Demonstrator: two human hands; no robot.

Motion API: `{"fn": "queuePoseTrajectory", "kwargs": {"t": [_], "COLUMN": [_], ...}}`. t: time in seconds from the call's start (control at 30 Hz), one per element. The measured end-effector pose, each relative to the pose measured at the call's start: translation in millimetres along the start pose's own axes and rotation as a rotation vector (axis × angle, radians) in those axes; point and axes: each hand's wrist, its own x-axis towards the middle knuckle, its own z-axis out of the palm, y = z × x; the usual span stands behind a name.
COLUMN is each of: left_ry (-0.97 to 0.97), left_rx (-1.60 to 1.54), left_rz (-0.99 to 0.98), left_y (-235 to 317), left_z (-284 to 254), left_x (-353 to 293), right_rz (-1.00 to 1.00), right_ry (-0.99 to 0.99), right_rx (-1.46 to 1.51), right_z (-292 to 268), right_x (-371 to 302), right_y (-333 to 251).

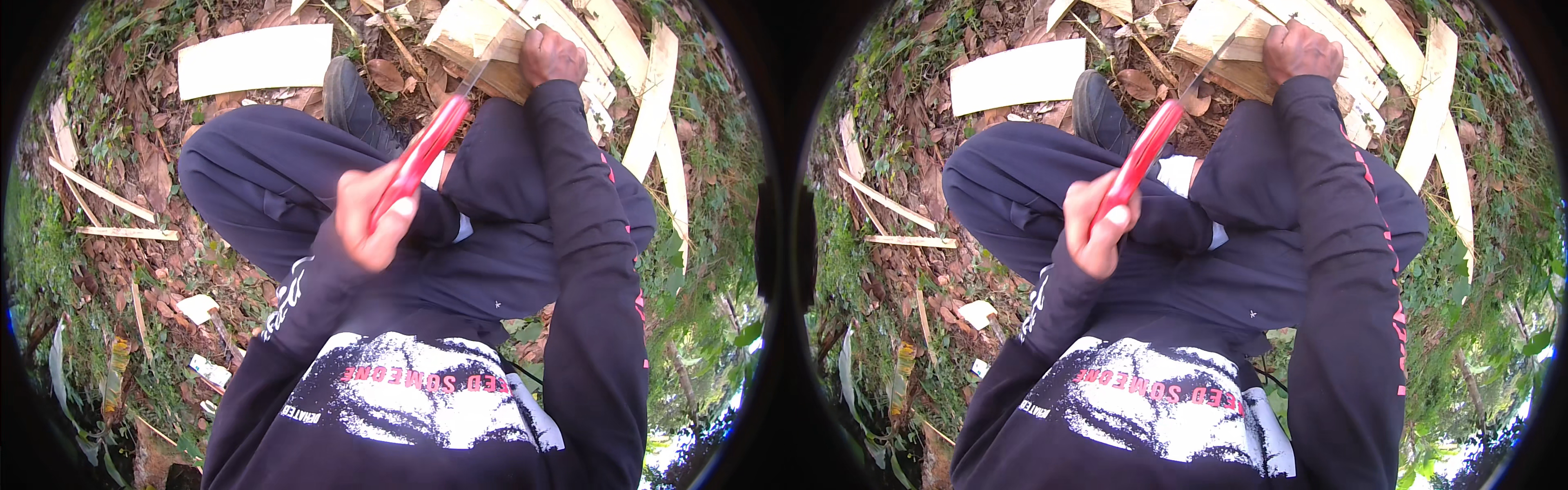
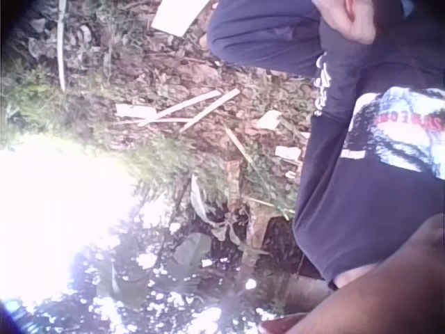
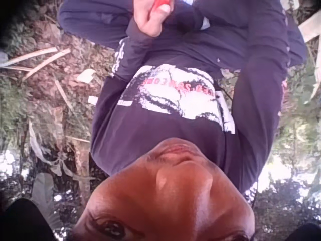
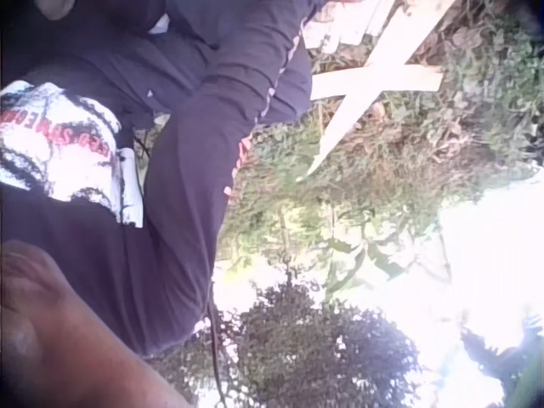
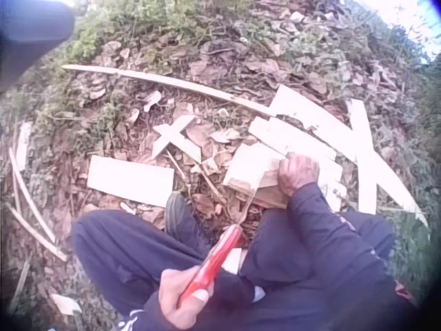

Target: The person sits on the ground and uses a red hand saw to cut a piece of light-colored wood. They hold the wood steady with one hand and saw with the other, producing sawdust and cut pieces.

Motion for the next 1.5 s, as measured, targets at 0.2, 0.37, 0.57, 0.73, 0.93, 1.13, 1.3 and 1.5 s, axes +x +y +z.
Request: {"fn": "queuePoseTrajectory", "kwargs": {"t": [0.2, 0.37, 0.57, 0.73, 0.93, 1.13, 1.3, 1.5], "left_ry": [0.042, 0.061, 0.017, 0.053, 0.073, 0.102, 0.046, 0.100], "left_rx": [0.046, -0.006, -0.003, 0.056, 0.048, 0.059, 0.107, -0.001], "left_rz": [0.094, -0.015, -0.007, 0.005, 0.046, -0.013, 0.101, 0.002], "left_y": [-13.1, 2.6, 0.6, 7.1, -6.6, 9.9, -13.0, 6.8], "left_z": [5.7, 4.3, 9.1, -1.0, 14.0, -7.1, 16.4, -10.7], "left_x": [10.6, -12.1, 20.0, -17.5, 22.1, -44.0, 37.9, -48.3], "right_rz": [0.083, 0.065, 0.008, 0.058, 0.061, 0.103, 0.053, 0.133], "right_ry": [-0.052, -0.024, -0.025, 0.008, -0.015, -0.018, -0.035, -0.059], "right_rx": [0.101, 0.116, 0.063, 0.093, 0.123, 0.108, 0.097, 0.130], "right_z": [-17.5, -14.8, -5.3, -10.2, -20.3, -16.5, -16.4, -22.0], "right_x": [2.3, -1.2, 3.9, 1.3, 0.1, 2.6, 2.7, 2.3], "right_y": [-11.9, -9.8, -5.6, -6.6, -18.3, -7.1, -19.9, -14.5]}}
